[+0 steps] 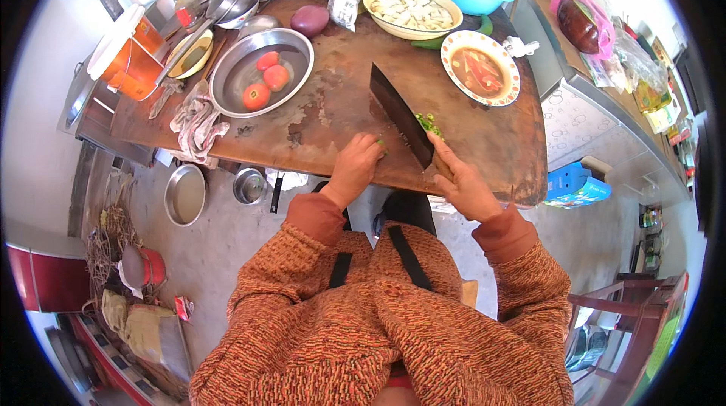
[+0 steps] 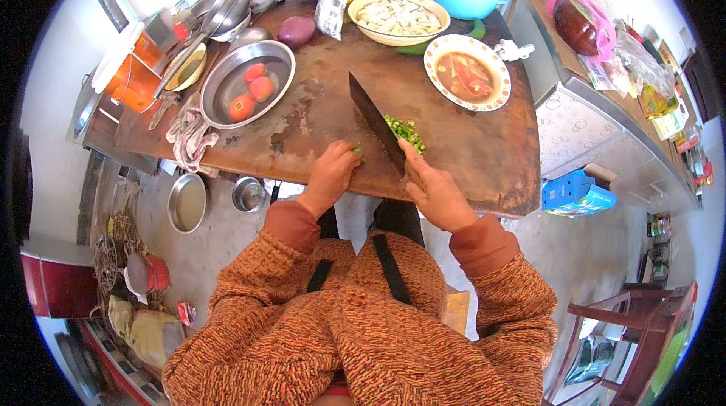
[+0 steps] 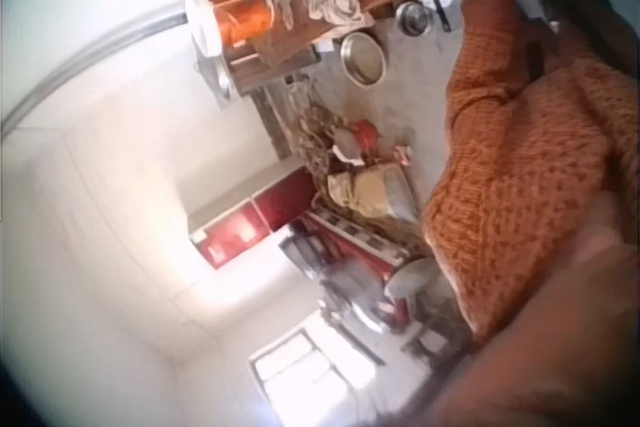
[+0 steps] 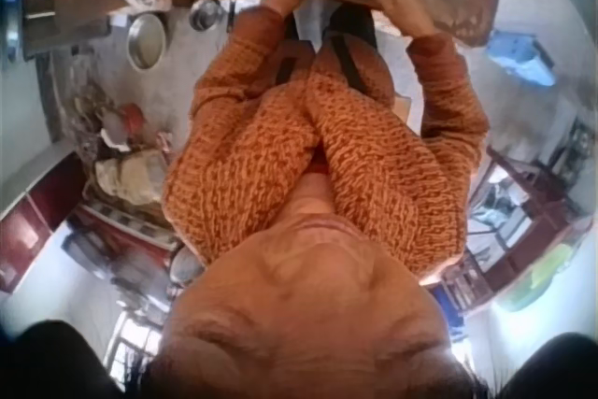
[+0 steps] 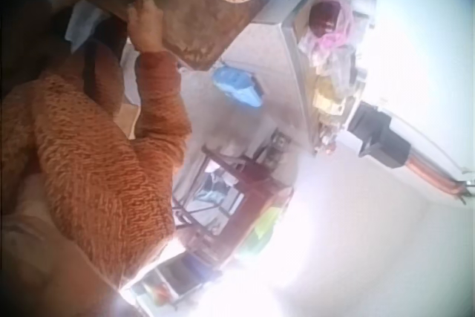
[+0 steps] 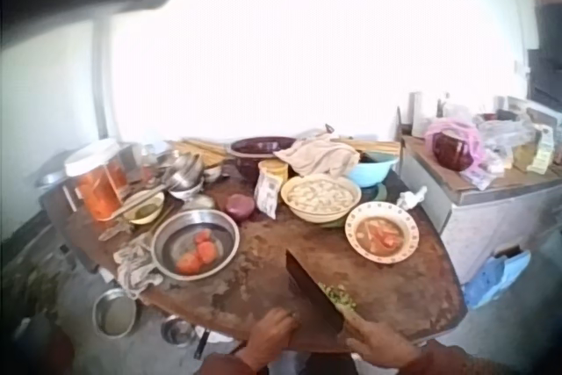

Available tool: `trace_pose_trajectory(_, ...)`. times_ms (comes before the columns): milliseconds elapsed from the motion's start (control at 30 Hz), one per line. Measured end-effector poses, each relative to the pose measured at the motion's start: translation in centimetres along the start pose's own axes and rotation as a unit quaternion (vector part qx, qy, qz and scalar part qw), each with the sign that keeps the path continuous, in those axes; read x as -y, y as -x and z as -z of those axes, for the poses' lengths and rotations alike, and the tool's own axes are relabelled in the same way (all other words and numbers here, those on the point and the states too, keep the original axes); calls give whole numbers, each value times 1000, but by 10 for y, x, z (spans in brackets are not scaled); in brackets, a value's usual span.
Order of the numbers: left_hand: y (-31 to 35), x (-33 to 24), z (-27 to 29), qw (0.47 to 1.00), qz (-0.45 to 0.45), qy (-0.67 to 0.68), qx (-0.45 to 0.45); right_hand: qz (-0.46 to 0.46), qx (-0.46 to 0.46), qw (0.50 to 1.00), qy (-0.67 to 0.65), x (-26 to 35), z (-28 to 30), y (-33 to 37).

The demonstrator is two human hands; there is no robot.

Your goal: The person wipes a plate with a cloth, then uses a cleaver to chop green chili peppers on a wooden cutting board. The chopped peppers are gathered into a pile. The person then picks up a tomato from a bowl of water.

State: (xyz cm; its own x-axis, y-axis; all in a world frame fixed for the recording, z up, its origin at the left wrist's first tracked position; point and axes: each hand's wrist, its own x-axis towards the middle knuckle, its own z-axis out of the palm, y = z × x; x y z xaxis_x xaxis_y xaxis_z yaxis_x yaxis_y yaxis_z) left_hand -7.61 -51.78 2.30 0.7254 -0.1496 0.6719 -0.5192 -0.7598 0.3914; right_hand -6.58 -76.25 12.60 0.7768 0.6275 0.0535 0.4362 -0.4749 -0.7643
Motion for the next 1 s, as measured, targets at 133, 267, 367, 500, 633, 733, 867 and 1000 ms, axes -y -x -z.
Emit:
trace_pose_trajectory(133, -12, -4, -19, 1000, 21, 8, 1, 39, 7, 998, 57, 8, 6, 6)
trace_pose_trajectory(267, -12, -5, -21, 999, 35, 20, -36, 41, 21, 993, 105, 21, 4, 20)
trace_pose_trajectory(367, -12, -4, -20, 998, 49, 28, -31, 50, 32, 991, 121, 23, 2, 28)
trace_pose_trajectory(500, -11, -7, -19, 998, 55, 29, -26, 67, 46, 989, 123, 22, -2, 34)
trace_pose_trajectory(633, -12, -3, -21, 998, 45, 26, -31, 48, 65, 990, 118, 16, -7, 19)
trace_pose_trajectory(733, -12, -4, -21, 997, 52, 28, -41, 38, 50, 985, 158, 9, -22, 7)
trace_pose_trajectory(867, -14, -7, -17, 998, 44, -14, -37, 72, 16, 987, 140, -6, -19, 6)
trace_pose_trajectory(1000, -14, -4, -18, 997, 41, -17, -57, 67, 18, 989, 129, 3, -2, 16)
